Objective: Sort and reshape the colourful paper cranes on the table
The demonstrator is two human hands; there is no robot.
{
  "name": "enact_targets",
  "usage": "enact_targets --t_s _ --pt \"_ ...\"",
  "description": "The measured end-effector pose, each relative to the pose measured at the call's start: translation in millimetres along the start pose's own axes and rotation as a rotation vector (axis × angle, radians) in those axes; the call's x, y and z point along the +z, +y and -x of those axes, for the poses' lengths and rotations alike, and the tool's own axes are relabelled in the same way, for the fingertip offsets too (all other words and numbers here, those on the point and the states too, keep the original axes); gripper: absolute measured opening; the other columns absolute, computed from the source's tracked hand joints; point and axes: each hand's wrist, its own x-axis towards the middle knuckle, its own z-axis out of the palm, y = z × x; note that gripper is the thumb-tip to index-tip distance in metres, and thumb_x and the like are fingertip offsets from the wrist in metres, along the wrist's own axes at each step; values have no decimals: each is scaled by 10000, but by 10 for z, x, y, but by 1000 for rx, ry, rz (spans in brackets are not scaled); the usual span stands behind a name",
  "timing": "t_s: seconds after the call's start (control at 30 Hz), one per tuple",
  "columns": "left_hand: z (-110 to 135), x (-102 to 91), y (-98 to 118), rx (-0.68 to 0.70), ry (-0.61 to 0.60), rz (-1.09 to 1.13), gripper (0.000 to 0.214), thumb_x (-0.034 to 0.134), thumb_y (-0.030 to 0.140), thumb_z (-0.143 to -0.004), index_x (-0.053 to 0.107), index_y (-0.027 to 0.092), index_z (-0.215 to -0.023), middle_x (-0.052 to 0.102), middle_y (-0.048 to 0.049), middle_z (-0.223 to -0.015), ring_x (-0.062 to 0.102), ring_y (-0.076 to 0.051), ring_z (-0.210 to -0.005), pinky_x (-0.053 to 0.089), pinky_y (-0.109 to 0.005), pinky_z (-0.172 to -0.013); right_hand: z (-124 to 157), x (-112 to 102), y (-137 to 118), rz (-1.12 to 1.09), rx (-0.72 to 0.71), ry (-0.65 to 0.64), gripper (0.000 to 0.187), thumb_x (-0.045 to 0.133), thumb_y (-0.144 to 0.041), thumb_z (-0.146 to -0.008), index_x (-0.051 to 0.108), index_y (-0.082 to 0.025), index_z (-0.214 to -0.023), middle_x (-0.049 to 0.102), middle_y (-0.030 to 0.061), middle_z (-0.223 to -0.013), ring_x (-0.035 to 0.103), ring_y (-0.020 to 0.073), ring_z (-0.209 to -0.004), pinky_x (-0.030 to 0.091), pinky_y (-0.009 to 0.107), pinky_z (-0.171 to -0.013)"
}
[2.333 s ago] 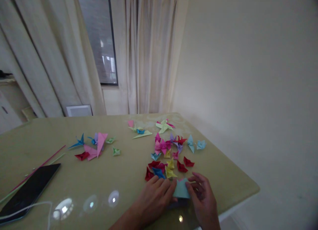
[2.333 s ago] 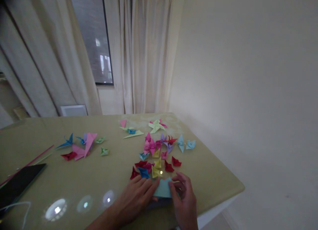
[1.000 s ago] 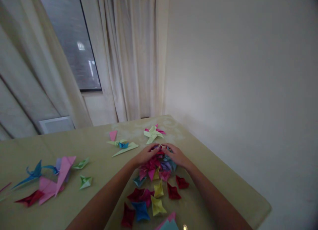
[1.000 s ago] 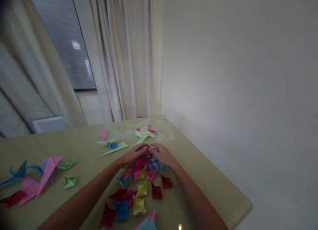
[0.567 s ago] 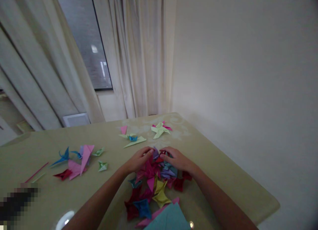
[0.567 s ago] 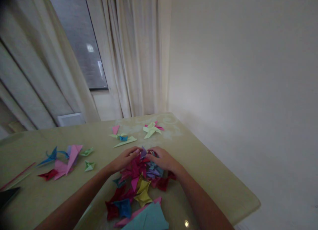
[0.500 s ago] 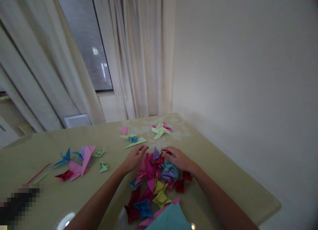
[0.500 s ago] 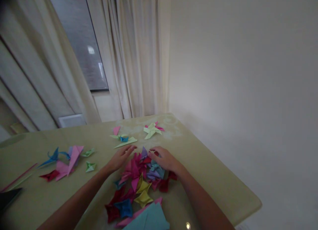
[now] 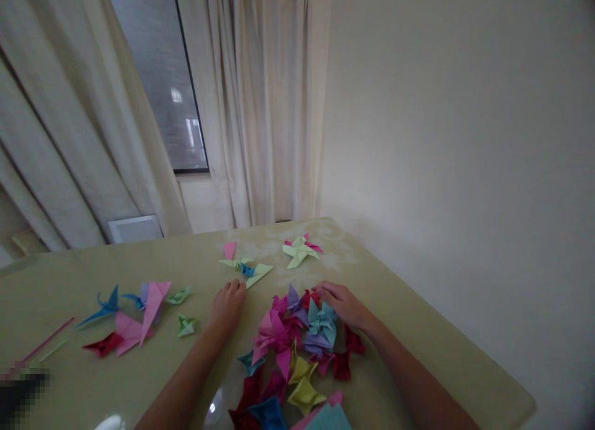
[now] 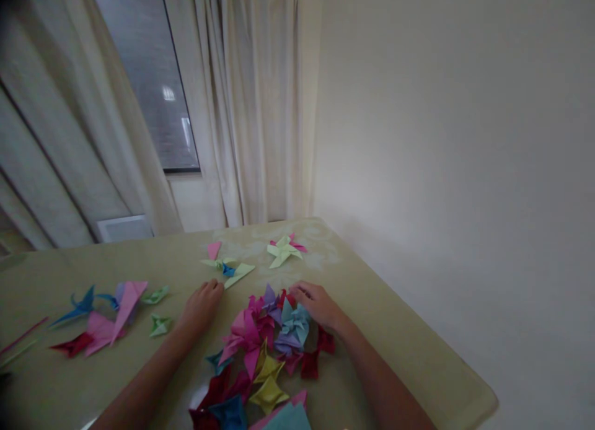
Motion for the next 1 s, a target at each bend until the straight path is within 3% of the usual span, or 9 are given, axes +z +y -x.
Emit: enact_targets --t_s 0.27,0.43,0.5,0.57,0.63,0.7,0.83,0.9,1.0 --pt "-32 -3 9 -19 -17 80 269 444 122 -1014 710 159 -1041 711 -134 -1057 697 -262 -1032 540 -354 -858 25 -38 71 -181 -13 -114 703 456 -773 -979 772 -174 -1170 769 84 -930 718 262 -880 565 411 -881" --pt "6 -23 82 -20 8 83 344 428 15 -940 718 167 -1048 708 -159 -1075 685 -280 -1061 535 -366 -855 3 -5 72 -104 -35 26 690 484 -791 -956 751 -225 -1247 722 125 -1281 646 304 -1231 469 469 -1110" --pt "15 -53 84 -18 29 91 325 435 37 -947 716 175 -1032 713 -162 -1101 674 -290 -1093 526 -380 -881 11 13 30 -134 -22 -52 714 474 -805 -951 728 -241 -1308 701 119 -1354 628 307 -1287 445 478 -1148" --pt "0 -105 60 -54 44 147 281 436 100 -977 703 178 -1013 727 -158 -1097 682 -294 -1076 518 -385 -874 18 27 -3 -182 -18 -179 745 444 -821 -952 743 -228 -1290 726 119 -1320 661 309 -1248 467 479 -1131" --pt "-33 -188 35 -98 53 287 241 440 171 -998 680 185 -1008 748 -135 -1033 706 -278 -989 508 -366 -829 16 40 -11 -207 -25 -221 757 421 -825 -957 769 -212 -1233 757 121 -1249 691 309 -1189 493 479 -1101" --pt "-62 -299 50 -57 63 514 209 449 229 -1004 656 198 -1008 757 -92 -932 715 -243 -875 492 -329 -771 1 51 2 -195 -27 -109 711 453 -798 -964 766 -213 -1221 756 122 -1239 681 306 -1197 487 479 -1102" --pt "-29 -522 256 211 86 937 229 471 349 -1001 649 212 -955 730 -36 -799 669 -193 -743 470 -289 -696 -20 63 7 -231 -12 190 630 616 -727 -921 702 -234 -1304 718 122 -1296 675 289 -1152 530 449 -1024" --pt "25 -607 397 266 99 999 255 488 385 -994 658 209 -923 712 -31 -779 635 -185 -720 458 -286 -679 -12 55 -24 -262 -8 243 590 700 -688 -877 722 -226 -1244 749 96 -1149 692 255 -997 571 385 -888" --pt "90 -718 547 293 97 1035 274 514 408 -984 672 199 -902 685 -24 -770 594 -171 -706 437 -275 -659 2 16 -88 -254 -22 273 422 766 -604 -854 788 -203 -982 715 41 -815 631 193 -738 541 300 -670"
